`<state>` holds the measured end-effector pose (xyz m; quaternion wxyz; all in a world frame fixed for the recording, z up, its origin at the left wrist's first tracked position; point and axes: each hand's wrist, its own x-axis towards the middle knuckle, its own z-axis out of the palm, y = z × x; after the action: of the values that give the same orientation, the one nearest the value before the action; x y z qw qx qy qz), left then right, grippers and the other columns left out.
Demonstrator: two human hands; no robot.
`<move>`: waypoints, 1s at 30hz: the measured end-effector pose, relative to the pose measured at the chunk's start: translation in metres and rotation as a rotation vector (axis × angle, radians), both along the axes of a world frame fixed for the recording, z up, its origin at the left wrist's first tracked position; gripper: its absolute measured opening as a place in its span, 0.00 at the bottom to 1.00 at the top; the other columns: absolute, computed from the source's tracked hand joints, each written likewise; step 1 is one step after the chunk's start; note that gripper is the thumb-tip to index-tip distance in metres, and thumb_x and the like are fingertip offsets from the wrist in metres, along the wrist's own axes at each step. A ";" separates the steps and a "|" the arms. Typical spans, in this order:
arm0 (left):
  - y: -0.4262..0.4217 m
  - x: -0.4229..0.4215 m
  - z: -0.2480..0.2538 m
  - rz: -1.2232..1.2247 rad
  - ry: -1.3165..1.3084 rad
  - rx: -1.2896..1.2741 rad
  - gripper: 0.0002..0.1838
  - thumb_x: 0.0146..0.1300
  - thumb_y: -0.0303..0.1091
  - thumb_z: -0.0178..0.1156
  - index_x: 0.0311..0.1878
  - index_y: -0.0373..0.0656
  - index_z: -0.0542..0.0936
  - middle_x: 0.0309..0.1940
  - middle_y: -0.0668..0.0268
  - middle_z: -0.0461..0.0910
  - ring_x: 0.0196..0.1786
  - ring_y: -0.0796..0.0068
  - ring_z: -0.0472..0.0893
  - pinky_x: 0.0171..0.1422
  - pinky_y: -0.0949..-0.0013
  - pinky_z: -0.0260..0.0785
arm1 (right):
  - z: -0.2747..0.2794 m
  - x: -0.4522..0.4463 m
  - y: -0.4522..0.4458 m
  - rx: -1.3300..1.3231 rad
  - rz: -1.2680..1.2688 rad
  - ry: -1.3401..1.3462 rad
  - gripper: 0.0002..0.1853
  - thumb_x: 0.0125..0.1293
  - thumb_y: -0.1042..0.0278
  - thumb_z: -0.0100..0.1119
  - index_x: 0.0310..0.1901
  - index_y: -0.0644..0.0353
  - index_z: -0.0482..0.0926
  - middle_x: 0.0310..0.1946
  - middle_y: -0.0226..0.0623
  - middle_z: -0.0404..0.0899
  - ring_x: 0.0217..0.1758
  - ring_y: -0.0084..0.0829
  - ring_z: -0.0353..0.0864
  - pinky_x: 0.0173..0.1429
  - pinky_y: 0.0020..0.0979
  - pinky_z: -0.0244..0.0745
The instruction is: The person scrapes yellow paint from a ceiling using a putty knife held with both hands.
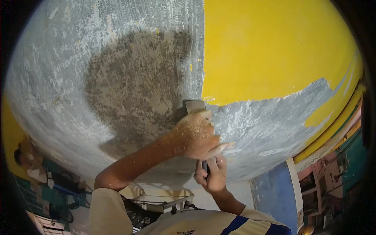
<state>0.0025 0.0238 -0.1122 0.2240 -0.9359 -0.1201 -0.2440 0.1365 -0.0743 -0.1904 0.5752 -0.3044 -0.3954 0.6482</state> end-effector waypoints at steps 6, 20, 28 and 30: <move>-0.003 0.004 0.000 0.048 0.040 0.040 0.11 0.64 0.41 0.61 0.44 0.57 0.91 0.14 0.68 0.73 0.21 0.68 0.72 0.44 0.63 0.66 | 0.004 0.012 0.006 0.023 0.021 -0.003 0.13 0.80 0.63 0.49 0.37 0.61 0.72 0.15 0.29 0.62 0.08 0.19 0.55 0.13 0.24 0.48; -0.007 0.005 0.006 0.257 -0.033 -0.114 0.18 0.67 0.44 0.60 0.25 0.45 0.86 0.16 0.59 0.77 0.22 0.62 0.75 0.40 0.59 0.69 | 0.004 0.001 0.014 0.106 0.063 0.060 0.11 0.83 0.61 0.45 0.44 0.59 0.71 0.16 0.27 0.62 0.09 0.17 0.53 0.13 0.23 0.46; -0.009 0.002 0.017 0.230 0.048 -0.047 0.17 0.67 0.42 0.61 0.25 0.45 0.88 0.16 0.60 0.77 0.23 0.66 0.73 0.44 0.58 0.70 | 0.004 -0.003 0.014 0.087 0.115 0.166 0.11 0.83 0.62 0.46 0.41 0.57 0.70 0.16 0.27 0.62 0.09 0.16 0.52 0.13 0.23 0.44; -0.007 -0.001 0.017 0.225 0.062 -0.042 0.17 0.67 0.43 0.60 0.25 0.45 0.88 0.16 0.60 0.77 0.22 0.66 0.72 0.45 0.58 0.71 | 0.003 -0.005 0.015 0.079 0.131 0.187 0.11 0.82 0.61 0.46 0.40 0.56 0.70 0.16 0.27 0.61 0.08 0.16 0.52 0.12 0.22 0.44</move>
<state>0.0017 0.0163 -0.0957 0.2339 -0.9281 -0.2226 -0.1854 0.1314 -0.0595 -0.1877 0.5775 -0.1936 -0.3843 0.6938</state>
